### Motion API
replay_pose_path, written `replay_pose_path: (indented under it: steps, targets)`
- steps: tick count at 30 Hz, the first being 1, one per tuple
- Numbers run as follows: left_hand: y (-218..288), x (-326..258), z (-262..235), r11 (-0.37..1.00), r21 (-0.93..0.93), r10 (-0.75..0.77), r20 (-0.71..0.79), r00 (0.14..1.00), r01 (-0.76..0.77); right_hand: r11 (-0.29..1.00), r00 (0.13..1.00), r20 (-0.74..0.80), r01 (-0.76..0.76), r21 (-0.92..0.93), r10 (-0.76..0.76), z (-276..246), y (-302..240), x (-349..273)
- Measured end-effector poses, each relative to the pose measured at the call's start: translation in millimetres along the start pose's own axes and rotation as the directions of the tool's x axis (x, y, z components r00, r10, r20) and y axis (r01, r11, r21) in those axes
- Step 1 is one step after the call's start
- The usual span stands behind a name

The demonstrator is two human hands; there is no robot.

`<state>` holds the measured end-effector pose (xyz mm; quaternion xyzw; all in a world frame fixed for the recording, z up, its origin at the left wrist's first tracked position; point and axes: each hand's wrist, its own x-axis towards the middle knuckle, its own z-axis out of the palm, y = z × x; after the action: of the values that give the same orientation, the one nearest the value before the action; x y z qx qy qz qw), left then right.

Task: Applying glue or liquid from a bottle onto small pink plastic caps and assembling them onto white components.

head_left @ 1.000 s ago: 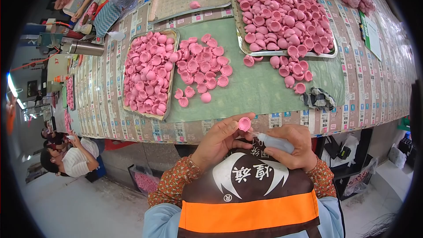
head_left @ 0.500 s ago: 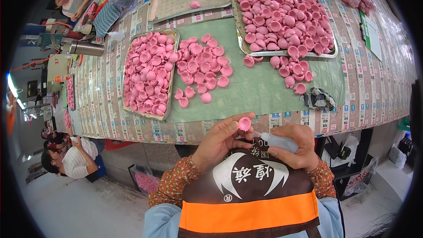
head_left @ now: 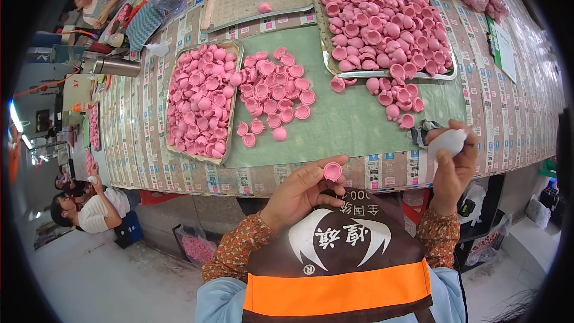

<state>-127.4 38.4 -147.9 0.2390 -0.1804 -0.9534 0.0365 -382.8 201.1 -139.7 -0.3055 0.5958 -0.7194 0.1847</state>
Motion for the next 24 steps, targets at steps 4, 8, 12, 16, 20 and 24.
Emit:
replay_pose_path:
  steps: [4,8,12,16,20,24]
  targets:
    - [1,-1,-1,1.000,0.007,0.014,0.010,1.000,-0.014,0.995,0.984,-0.169,0.038,-0.091,-0.053,-12,9,15]
    - [2,-2,1,0.999,0.032,0.021,-0.009,1.000,-0.021,0.981,0.940,-0.323,0.047,-0.191,-0.108,-35,24,33]
    - [2,-3,1,0.998,0.049,0.038,-0.020,0.999,-0.037,0.972,0.888,-0.437,0.043,-0.231,-0.144,-51,37,41]
    - [1,-3,-1,0.999,0.017,0.048,-0.016,0.999,-0.047,0.952,0.880,-0.446,0.019,-0.307,-0.162,-67,54,45]
    - [1,-1,-2,0.999,-0.022,0.033,0.011,0.999,-0.033,0.941,0.877,-0.453,-0.004,-0.337,-0.159,-84,72,48]
    - [-2,-1,-7,0.991,-0.131,0.008,0.033,0.999,-0.003,0.956,0.882,-0.453,-0.010,-0.293,-0.129,-84,75,50]
